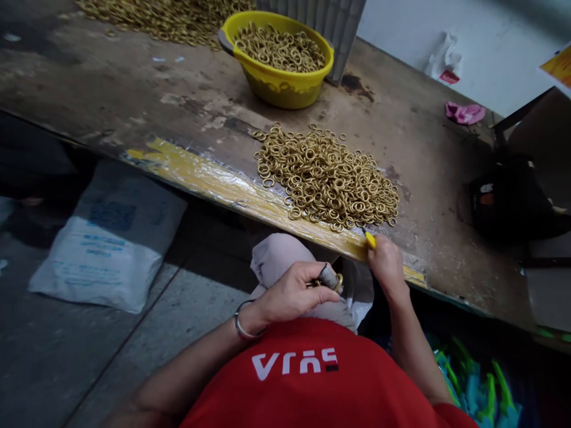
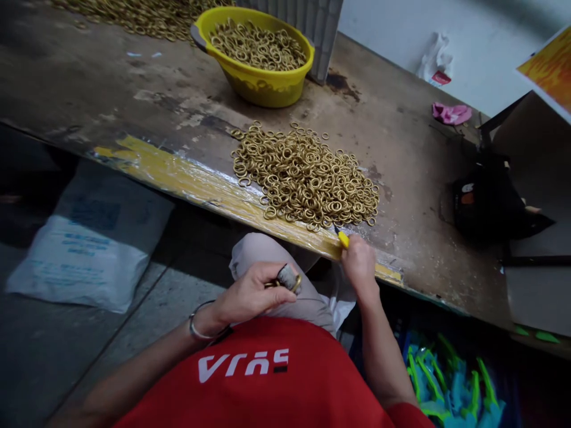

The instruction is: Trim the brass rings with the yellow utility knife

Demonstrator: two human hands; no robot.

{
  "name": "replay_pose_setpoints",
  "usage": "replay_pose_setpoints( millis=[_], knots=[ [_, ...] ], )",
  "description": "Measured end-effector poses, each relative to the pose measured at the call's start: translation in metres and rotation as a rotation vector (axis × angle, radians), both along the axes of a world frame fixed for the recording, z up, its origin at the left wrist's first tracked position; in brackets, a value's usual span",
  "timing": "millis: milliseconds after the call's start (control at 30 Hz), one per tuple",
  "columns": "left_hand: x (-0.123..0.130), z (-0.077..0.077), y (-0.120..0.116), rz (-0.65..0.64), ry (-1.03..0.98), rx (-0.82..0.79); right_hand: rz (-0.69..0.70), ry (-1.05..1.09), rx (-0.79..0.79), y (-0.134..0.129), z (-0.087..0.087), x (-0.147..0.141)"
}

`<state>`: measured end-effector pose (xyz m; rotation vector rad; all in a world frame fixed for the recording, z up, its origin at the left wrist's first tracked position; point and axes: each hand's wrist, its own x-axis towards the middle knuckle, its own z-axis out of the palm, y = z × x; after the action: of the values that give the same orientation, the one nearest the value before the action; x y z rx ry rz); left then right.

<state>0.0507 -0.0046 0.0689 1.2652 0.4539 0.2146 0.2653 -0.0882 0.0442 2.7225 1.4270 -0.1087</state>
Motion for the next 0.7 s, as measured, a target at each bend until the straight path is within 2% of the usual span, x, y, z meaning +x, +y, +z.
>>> replay_pose_setpoints(
  millis=[100,200,300,367,500,633,700],
  knots=[
    [0.009,-0.011,0.0,0.041,0.067,0.078,0.002,0.018,0.115,-0.003,-0.013,0.019],
    [0.032,-0.036,-0.004,0.096,0.088,0.374,-0.022,0.045,0.136,-0.003,-0.017,0.022],
    [0.056,-0.059,-0.015,-0.082,0.213,0.74,-0.054,0.071,0.091,0.0,-0.014,0.021],
    [0.068,-0.07,-0.024,-0.185,0.27,0.863,-0.056,0.083,0.076,0.001,-0.01,0.021],
    [0.073,-0.08,-0.033,-0.289,0.336,0.971,-0.052,0.083,0.071,0.003,-0.008,0.023],
    [0.067,-0.084,-0.032,-0.414,0.442,1.043,-0.071,0.091,0.062,0.005,-0.008,0.025],
    [0.072,-0.088,-0.033,-0.504,0.498,1.064,-0.075,0.095,0.07,0.006,-0.008,0.026]
  ],
)
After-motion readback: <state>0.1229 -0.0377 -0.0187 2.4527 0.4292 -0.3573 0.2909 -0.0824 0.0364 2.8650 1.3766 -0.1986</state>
